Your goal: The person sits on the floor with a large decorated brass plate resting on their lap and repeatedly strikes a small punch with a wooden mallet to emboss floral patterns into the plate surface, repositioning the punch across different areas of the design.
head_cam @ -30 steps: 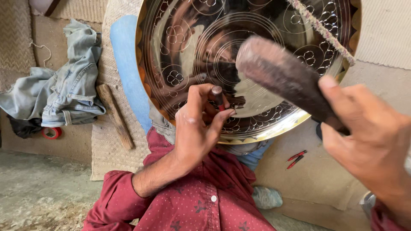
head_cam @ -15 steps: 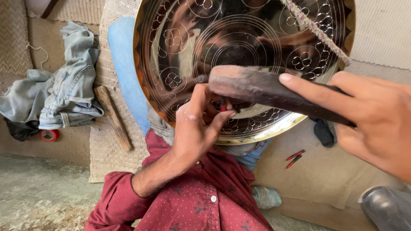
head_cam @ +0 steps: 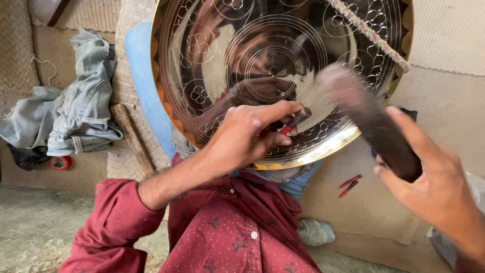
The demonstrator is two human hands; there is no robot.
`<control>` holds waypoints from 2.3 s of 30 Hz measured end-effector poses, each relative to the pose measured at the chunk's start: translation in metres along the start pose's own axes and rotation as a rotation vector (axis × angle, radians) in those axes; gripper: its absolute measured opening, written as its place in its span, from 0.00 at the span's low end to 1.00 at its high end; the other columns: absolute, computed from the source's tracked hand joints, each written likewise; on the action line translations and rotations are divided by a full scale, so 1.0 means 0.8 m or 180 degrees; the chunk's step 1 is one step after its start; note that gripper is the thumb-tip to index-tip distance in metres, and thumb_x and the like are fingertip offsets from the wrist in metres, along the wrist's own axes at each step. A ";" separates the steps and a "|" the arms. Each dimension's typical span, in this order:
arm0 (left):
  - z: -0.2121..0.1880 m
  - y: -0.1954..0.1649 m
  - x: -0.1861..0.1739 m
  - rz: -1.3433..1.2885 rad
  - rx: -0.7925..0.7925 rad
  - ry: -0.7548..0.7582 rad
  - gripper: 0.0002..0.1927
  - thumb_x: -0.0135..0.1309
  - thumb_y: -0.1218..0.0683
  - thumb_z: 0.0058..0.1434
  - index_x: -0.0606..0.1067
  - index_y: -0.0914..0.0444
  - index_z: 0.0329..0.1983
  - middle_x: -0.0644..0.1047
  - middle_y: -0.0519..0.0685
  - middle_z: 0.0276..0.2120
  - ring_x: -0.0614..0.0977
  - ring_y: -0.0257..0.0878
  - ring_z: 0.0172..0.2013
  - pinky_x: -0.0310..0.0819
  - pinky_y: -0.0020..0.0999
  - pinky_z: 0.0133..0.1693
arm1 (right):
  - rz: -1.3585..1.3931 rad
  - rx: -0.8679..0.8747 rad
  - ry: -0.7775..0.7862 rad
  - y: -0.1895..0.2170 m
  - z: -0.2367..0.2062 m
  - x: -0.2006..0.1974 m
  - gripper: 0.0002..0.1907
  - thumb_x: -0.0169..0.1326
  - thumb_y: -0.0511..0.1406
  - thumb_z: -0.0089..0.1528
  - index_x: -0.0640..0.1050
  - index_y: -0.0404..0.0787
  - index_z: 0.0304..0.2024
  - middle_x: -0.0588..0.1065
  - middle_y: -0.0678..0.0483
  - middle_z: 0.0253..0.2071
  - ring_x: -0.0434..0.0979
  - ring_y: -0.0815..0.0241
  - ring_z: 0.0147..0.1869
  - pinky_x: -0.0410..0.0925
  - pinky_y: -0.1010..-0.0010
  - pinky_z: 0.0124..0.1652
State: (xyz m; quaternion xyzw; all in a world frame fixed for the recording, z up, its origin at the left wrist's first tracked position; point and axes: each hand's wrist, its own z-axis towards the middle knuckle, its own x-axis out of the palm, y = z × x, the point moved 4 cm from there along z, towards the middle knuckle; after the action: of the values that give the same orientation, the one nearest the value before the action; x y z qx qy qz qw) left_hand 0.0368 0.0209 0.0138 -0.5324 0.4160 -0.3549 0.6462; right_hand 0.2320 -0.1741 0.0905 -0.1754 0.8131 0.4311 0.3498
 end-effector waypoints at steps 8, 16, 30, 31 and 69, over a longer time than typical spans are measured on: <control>0.024 0.014 0.020 0.0050 0.0281 0.1426 0.32 0.61 0.65 0.56 0.72 0.58 0.65 0.84 0.47 0.49 0.87 0.42 0.45 0.83 0.35 0.45 | -0.0469 -0.0179 -0.0872 -0.038 -0.071 0.066 0.40 0.64 0.25 0.53 0.66 0.37 0.67 0.76 0.38 0.45 0.78 0.44 0.45 0.72 0.60 0.45; 0.044 0.014 0.024 -0.0328 0.0451 0.2222 0.32 0.62 0.65 0.56 0.72 0.59 0.65 0.85 0.46 0.47 0.88 0.38 0.44 0.84 0.34 0.42 | -0.0296 -0.0119 -0.1181 -0.056 -0.113 0.123 0.45 0.63 0.23 0.51 0.59 0.32 0.70 0.75 0.43 0.41 0.79 0.55 0.41 0.70 0.67 0.42; 0.064 0.009 0.044 -0.0281 0.0820 0.2820 0.31 0.61 0.63 0.57 0.72 0.56 0.66 0.81 0.46 0.56 0.86 0.37 0.46 0.82 0.37 0.39 | 0.1425 -0.0111 -0.2681 -0.087 -0.167 0.147 0.51 0.63 0.19 0.63 0.43 0.47 0.73 0.71 0.50 0.44 0.73 0.60 0.42 0.75 0.66 0.48; 0.065 0.009 0.044 -0.0327 0.0803 0.2849 0.31 0.60 0.63 0.57 0.72 0.56 0.66 0.81 0.46 0.56 0.87 0.37 0.47 0.83 0.36 0.40 | 0.0879 -0.0246 -0.2616 -0.079 -0.161 0.143 0.50 0.63 0.19 0.60 0.46 0.48 0.71 0.71 0.48 0.43 0.73 0.57 0.41 0.75 0.63 0.46; -0.036 0.007 0.018 -0.0374 -0.0796 -0.1188 0.22 0.61 0.66 0.64 0.68 0.65 0.58 0.81 0.47 0.39 0.84 0.30 0.34 0.80 0.25 0.36 | -0.0941 -0.0734 -0.0135 0.018 0.028 -0.018 0.41 0.58 0.24 0.55 0.66 0.39 0.72 0.73 0.42 0.37 0.75 0.52 0.30 0.68 0.64 0.33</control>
State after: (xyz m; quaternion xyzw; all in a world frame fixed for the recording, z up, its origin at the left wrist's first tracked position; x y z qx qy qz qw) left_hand 0.0167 -0.0023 0.0036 -0.6880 0.2983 -0.2330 0.6192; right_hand 0.2431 -0.1472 0.1007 -0.3228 0.7161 0.4688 0.4039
